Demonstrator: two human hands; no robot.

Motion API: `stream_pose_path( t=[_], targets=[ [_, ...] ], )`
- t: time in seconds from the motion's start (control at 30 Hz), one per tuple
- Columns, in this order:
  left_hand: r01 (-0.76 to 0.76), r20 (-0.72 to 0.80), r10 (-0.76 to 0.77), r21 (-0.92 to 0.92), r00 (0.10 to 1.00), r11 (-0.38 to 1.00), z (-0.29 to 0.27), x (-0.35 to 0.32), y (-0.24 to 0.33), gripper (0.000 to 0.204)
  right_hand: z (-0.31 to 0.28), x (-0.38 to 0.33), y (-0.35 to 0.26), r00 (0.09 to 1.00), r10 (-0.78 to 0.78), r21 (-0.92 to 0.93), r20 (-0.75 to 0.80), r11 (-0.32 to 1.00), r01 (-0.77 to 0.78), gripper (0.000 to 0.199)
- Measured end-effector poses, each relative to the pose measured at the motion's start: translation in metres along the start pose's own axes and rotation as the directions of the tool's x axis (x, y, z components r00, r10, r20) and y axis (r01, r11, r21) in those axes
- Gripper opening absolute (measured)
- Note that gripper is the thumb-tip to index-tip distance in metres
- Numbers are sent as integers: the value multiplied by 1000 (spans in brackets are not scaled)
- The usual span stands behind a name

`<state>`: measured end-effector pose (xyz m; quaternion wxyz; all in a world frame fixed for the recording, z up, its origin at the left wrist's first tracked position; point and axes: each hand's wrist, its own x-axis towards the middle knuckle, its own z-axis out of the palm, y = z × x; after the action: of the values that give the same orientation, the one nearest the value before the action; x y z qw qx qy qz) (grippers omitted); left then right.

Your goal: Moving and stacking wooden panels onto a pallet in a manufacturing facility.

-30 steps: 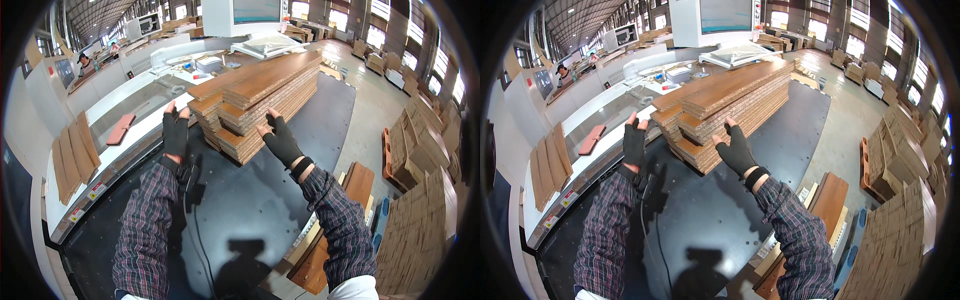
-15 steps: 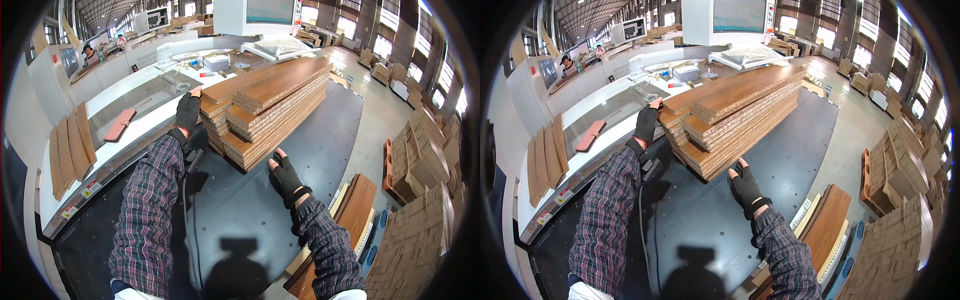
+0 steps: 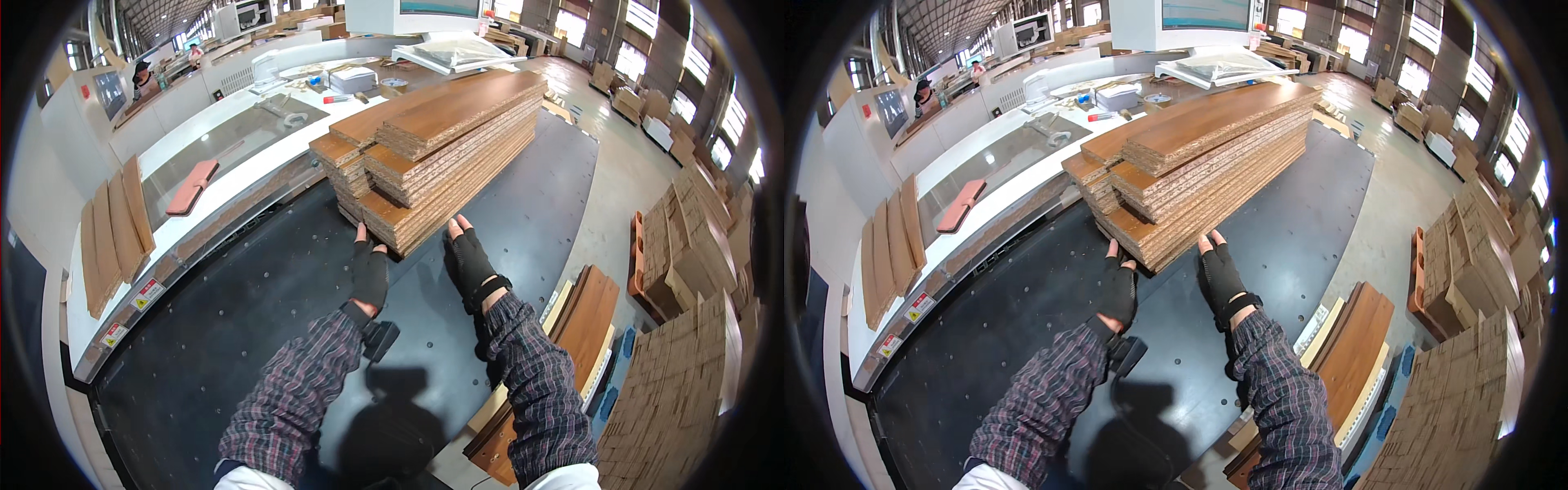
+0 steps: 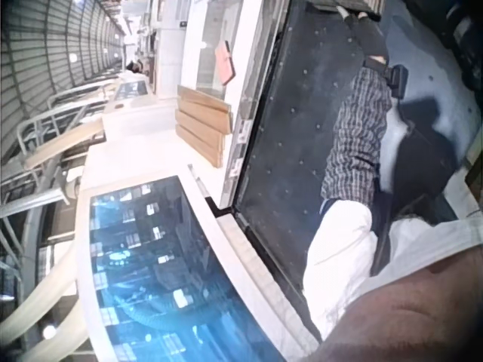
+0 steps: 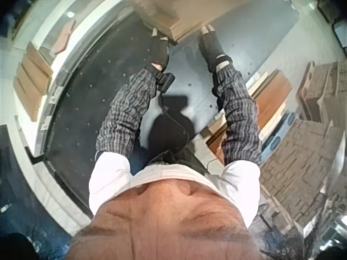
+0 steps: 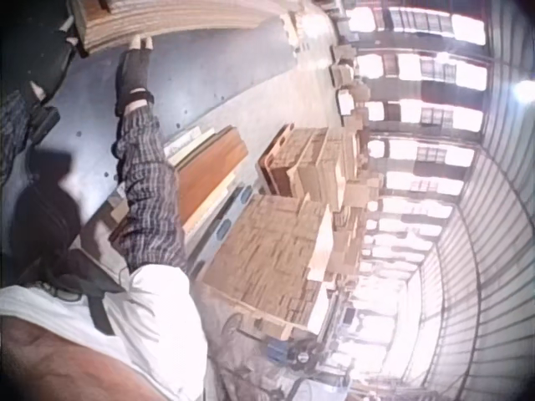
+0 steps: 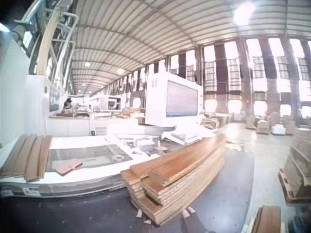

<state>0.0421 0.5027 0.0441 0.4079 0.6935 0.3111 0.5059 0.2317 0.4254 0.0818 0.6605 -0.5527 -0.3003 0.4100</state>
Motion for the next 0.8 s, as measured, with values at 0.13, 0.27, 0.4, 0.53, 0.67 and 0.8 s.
stream_pose_path(
  t=[0.13,0.27,0.4,0.53,0.67,0.8],
  targets=[
    [116,-113,-163,-343,980,932,19,5,-1,69,7,14,3,999,-31,135,31,991,26,75],
    [197,-5,-215,-378,977,904,11,-1,-9,67,21,23,1,1000,-22,329,-7,944,23,75],
    [252,116,-230,-230,966,940,-13,12,15,47,12,32,9,998,-53,345,-44,937,65,74],
    [61,7,-61,-168,998,984,-22,28,42,53,23,26,6,987,-145,305,-76,939,161,79],
    [239,54,-237,-36,970,970,-26,33,49,61,34,32,21,967,-191,305,-167,923,235,68],
    [68,-48,-87,-300,995,951,-14,35,23,64,35,34,27,953,-194,301,-231,917,260,67]
  ],
)
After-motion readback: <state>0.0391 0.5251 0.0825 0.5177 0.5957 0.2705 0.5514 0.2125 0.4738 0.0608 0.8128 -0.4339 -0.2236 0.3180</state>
